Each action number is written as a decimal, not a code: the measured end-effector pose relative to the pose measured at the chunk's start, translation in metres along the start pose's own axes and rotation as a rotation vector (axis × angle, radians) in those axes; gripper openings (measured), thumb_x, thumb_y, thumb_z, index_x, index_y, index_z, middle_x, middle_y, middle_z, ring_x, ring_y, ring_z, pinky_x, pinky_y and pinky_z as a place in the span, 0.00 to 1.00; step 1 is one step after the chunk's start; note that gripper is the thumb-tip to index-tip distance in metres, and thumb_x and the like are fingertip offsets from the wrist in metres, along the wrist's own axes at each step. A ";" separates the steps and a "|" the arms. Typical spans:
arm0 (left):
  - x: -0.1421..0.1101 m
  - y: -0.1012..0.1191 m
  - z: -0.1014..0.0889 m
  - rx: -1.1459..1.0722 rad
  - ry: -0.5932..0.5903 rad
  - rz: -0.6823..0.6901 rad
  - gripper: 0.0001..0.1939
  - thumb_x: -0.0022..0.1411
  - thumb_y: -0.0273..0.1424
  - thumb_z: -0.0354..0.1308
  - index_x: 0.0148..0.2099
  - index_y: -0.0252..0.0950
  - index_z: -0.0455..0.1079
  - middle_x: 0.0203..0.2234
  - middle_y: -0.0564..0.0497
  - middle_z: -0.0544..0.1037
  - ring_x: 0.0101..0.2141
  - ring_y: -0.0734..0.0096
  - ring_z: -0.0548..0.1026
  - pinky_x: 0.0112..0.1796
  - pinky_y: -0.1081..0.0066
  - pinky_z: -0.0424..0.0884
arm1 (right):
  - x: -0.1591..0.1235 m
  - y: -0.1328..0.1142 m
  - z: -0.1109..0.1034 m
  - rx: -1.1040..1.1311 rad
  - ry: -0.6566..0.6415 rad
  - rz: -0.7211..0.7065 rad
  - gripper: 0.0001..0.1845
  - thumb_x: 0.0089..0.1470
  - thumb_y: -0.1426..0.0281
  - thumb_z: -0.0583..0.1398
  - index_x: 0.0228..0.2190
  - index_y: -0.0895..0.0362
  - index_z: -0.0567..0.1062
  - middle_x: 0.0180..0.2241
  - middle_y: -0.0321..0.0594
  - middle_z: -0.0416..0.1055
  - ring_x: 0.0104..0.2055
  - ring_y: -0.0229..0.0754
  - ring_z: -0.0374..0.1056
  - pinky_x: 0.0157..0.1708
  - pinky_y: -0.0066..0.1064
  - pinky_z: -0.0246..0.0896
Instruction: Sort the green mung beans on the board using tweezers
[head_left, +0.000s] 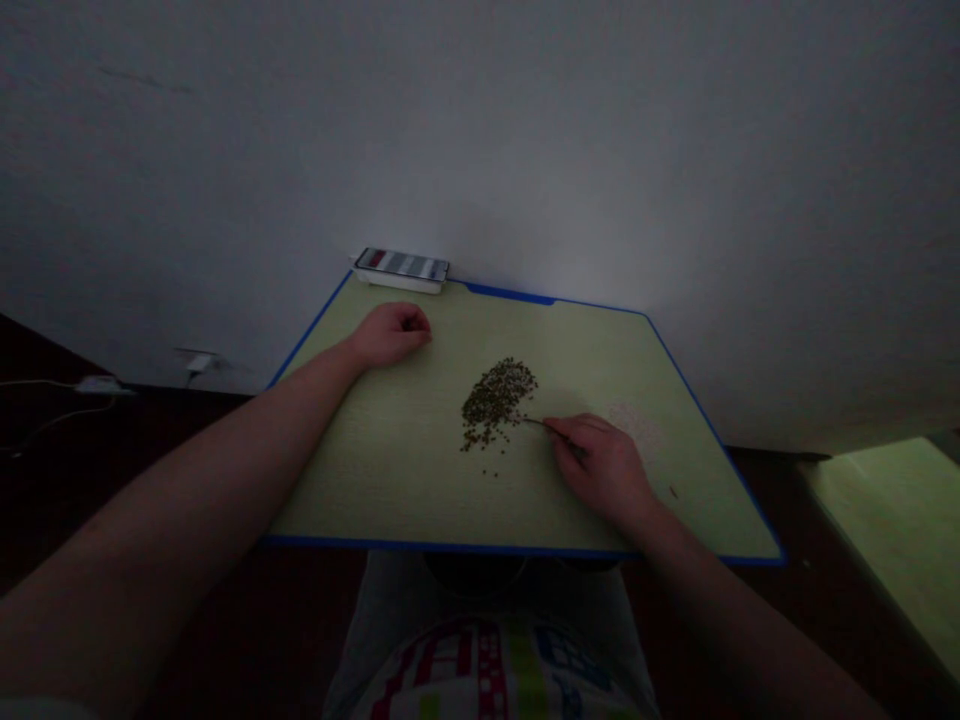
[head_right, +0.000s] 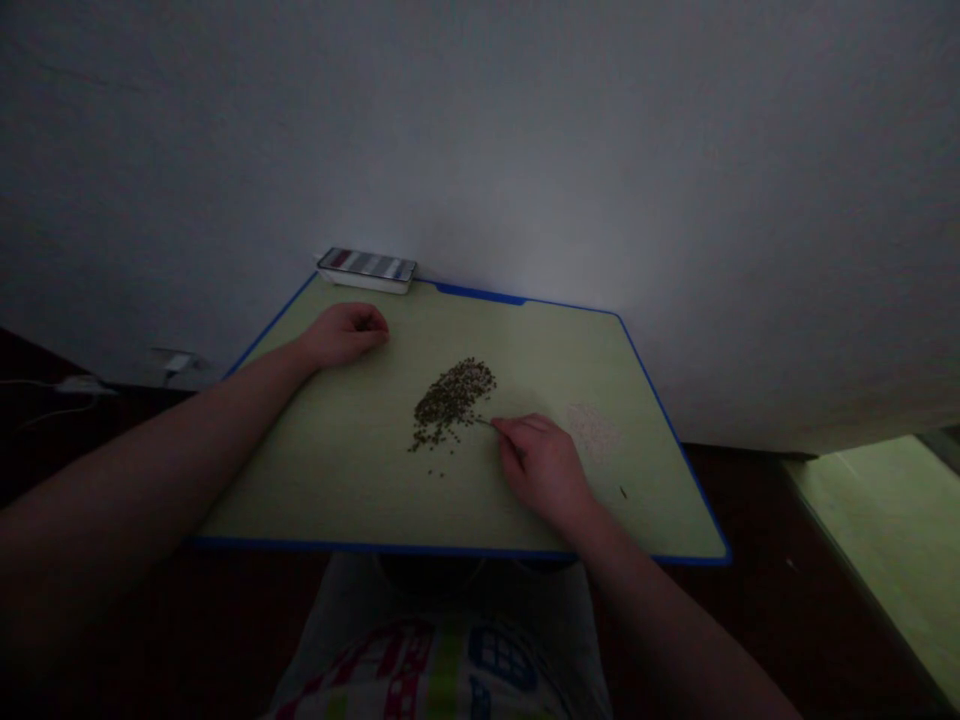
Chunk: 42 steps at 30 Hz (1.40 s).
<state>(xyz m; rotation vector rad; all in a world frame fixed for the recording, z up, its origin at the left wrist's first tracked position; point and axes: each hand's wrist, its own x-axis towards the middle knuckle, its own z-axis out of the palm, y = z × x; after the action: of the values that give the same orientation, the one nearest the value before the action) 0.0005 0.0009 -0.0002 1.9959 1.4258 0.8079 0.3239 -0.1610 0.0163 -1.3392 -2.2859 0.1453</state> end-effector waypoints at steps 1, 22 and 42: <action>0.000 0.000 0.000 0.001 0.003 0.004 0.10 0.48 0.35 0.57 0.31 0.34 0.70 0.22 0.53 0.70 0.25 0.74 0.66 0.29 0.72 0.62 | 0.001 0.000 0.000 0.003 -0.001 -0.001 0.15 0.58 0.73 0.54 0.42 0.59 0.78 0.36 0.44 0.78 0.38 0.43 0.73 0.40 0.37 0.69; -0.001 0.003 0.000 0.022 0.028 0.007 0.09 0.47 0.34 0.57 0.30 0.34 0.71 0.22 0.53 0.71 0.25 0.74 0.66 0.28 0.72 0.62 | 0.013 -0.004 0.002 0.041 -0.054 -0.042 0.16 0.58 0.73 0.54 0.43 0.59 0.78 0.37 0.45 0.79 0.38 0.43 0.73 0.40 0.37 0.69; -0.002 0.006 -0.001 -0.010 0.016 -0.013 0.08 0.47 0.32 0.57 0.30 0.34 0.71 0.22 0.53 0.70 0.25 0.74 0.66 0.29 0.71 0.63 | 0.021 -0.005 0.001 0.148 -0.078 0.021 0.15 0.57 0.72 0.55 0.41 0.55 0.79 0.34 0.41 0.79 0.35 0.41 0.74 0.35 0.34 0.69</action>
<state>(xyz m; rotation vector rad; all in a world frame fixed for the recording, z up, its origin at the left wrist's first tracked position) 0.0034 -0.0024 0.0044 1.9752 1.4396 0.8252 0.3112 -0.1457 0.0239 -1.3025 -2.2759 0.3719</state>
